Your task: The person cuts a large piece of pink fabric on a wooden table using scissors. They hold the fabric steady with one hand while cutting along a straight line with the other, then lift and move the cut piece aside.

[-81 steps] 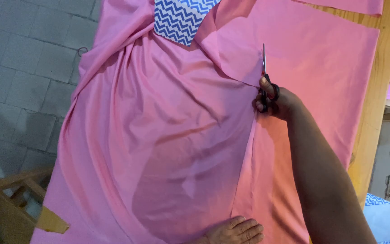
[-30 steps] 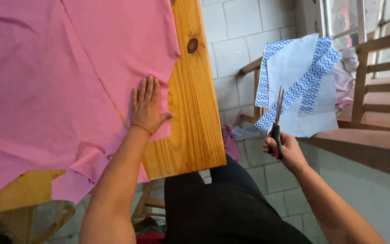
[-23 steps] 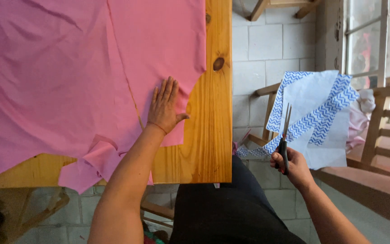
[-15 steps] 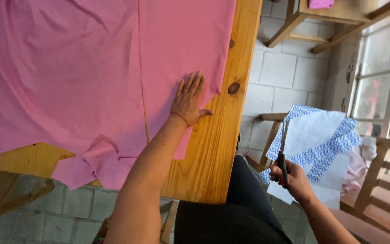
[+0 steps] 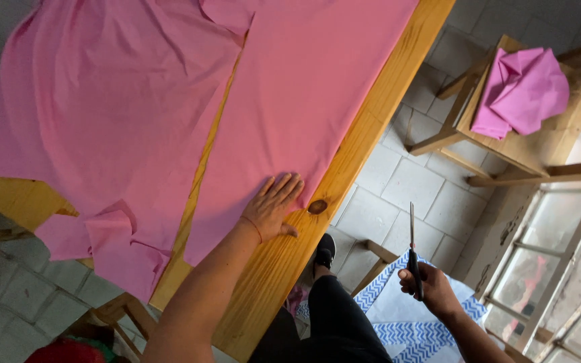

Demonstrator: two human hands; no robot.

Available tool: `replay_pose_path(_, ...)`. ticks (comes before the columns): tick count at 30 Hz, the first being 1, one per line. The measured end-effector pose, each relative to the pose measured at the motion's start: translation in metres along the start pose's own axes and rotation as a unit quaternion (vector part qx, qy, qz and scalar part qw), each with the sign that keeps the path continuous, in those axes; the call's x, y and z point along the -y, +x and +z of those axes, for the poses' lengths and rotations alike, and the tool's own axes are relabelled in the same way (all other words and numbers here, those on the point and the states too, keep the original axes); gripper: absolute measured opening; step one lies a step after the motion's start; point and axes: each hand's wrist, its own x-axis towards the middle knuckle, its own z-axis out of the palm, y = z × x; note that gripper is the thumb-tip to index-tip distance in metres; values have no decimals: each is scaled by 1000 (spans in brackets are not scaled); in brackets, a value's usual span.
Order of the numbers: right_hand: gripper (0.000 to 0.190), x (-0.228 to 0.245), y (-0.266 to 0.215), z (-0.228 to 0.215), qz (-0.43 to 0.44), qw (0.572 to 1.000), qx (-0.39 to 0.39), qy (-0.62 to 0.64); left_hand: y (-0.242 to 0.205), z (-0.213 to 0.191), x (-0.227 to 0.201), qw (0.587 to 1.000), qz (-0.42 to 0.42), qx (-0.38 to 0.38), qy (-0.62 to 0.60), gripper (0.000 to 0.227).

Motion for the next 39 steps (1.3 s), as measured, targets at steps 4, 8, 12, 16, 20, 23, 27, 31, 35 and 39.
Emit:
replay_pose_path(4, 48, 18, 18, -11, -3, 999, 15, 32, -1, -1, -2, 1000, -9, -4, 3, 160)
replay_pose_path(8, 50, 33, 18, -11, -5, 999, 37, 7, -2, 3, -4, 1000, -8, -4, 0, 155)
replay_pose_path(12, 39, 12, 29, -15, -57, 997, 28, 36, -5, 8, -1, 997, -4, 30, -69, 158)
replay_pose_path(16, 47, 31, 25, -32, -76, 996, 36, 17, -9, -6, 5, 996, -44, 35, -73, 154)
replay_pose_path(20, 50, 52, 58, -81, -52, 998, 22, -13, -17, -3, -6, 996, -50, 20, -69, 161)
replay_pose_path(23, 43, 86, 97, -142, -69, 996, 0, -48, 0, -29, -14, 993, -74, 44, -85, 159)
replay_pose_path(27, 59, 165, 190, -249, -75, 958, -33, -274, 61, -42, -33, 977, -179, 36, -109, 149)
replay_pose_path(31, 29, 238, 301, -348, -158, 977, 89, -116, 128, -15, -57, 949, -300, 63, -75, 148)
replay_pose_path(35, 53, 347, 369, -384, -183, 935, 60, -297, 173, -41, -58, 876, -424, 153, -172, 145)
replay_pose_path(39, 48, 434, 415, -370, -239, 910, 84, -328, 210, -53, -62, 841, -500, 124, -163, 136)
